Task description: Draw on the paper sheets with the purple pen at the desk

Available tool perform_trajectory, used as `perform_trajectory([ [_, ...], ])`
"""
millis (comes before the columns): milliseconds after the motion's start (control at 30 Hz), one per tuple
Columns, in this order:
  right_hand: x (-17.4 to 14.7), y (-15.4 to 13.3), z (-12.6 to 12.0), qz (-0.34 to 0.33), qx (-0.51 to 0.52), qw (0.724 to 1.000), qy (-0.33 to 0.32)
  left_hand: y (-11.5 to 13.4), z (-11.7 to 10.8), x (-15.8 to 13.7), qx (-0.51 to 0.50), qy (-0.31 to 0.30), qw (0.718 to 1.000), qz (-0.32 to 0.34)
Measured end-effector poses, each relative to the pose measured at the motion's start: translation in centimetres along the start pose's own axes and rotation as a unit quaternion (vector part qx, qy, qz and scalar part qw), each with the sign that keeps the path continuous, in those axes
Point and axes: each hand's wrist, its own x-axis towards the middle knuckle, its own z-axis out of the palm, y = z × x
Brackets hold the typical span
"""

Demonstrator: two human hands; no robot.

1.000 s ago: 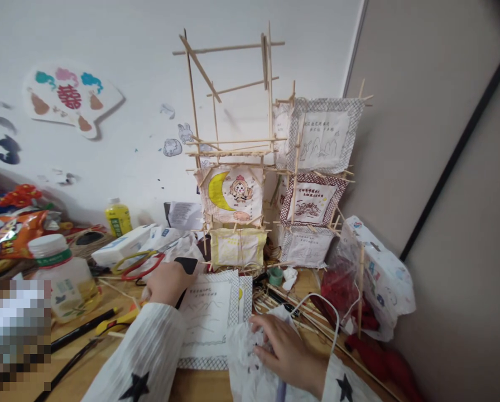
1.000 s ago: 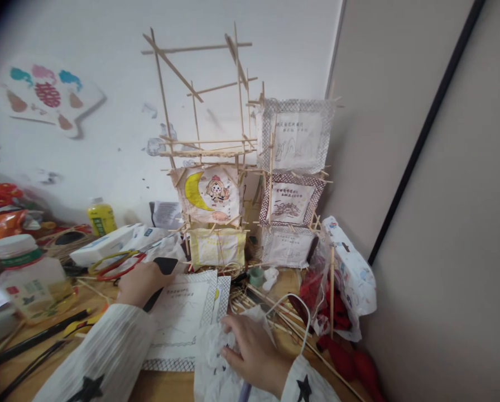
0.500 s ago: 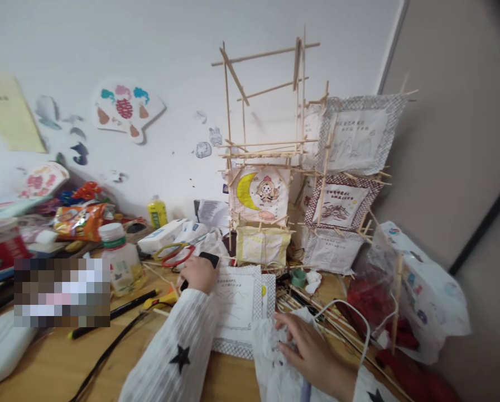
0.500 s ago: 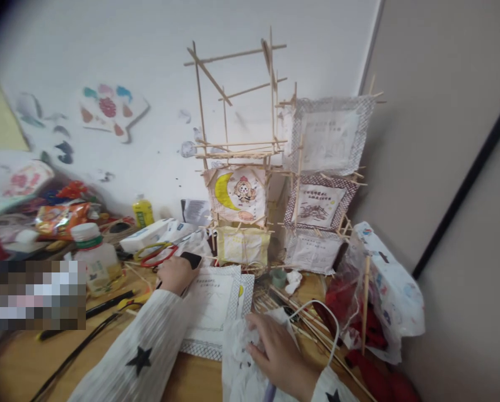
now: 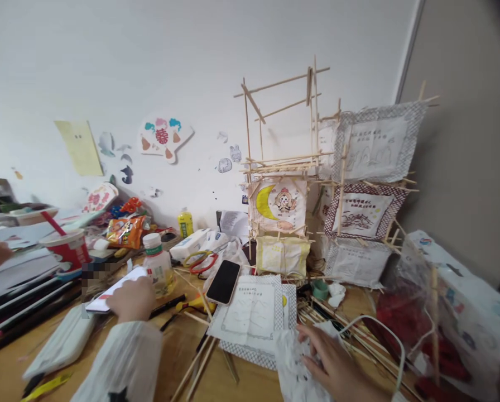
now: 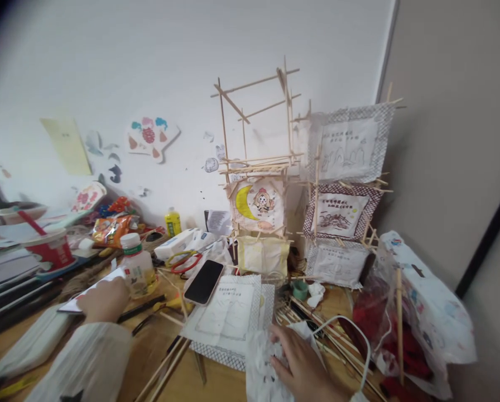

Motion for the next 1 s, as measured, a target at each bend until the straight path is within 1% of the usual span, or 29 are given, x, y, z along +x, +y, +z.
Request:
perform_trajectory([
  [67, 0.1, -0.1, 0.0, -0.001, 0.005, 1.0, 0.004, -1.8, 1.0, 0.4, 0.032, 0.018, 0.999, -0.007],
  [133, 0.1, -0.2, -0.1, -0.001, 0.011, 1.0, 0.008, -2.6, 1.9, 0.6, 0.057, 0.031, 0.998, 0.013],
  [267, 0.1, -0.7, -0.4, 0.007, 0.016, 1.0, 0.004, -3.1, 2.8, 1.0, 0.084, 0.051, 0.995, 0.037],
  [467, 0.2, -1.5, -0.9, 0.007, 0.012, 1.0, -0.001, -3.8, 3.5, 1.7, 0.081, 0.043, 0.995, 0.046],
  [600, 0.2, -1.3, -0.7, 0.014, 0.011, 1.0, 0.008, -3.8, 4.1, 1.4, 0.051, 0.037, 0.997, 0.035],
  [767, 0.1, -0.7, -0.3, 0.008, 0.0, 1.0, 0.007, -3.0, 4.8, 0.8, 0.027, 0.043, 0.998, 0.038],
  [1000, 0.0, -0.2, 0.0, -0.011, -0.006, 1.0, 0.022, -2.4, 6.3, 0.8, 0.048, 0.111, 0.993, 0.016],
])
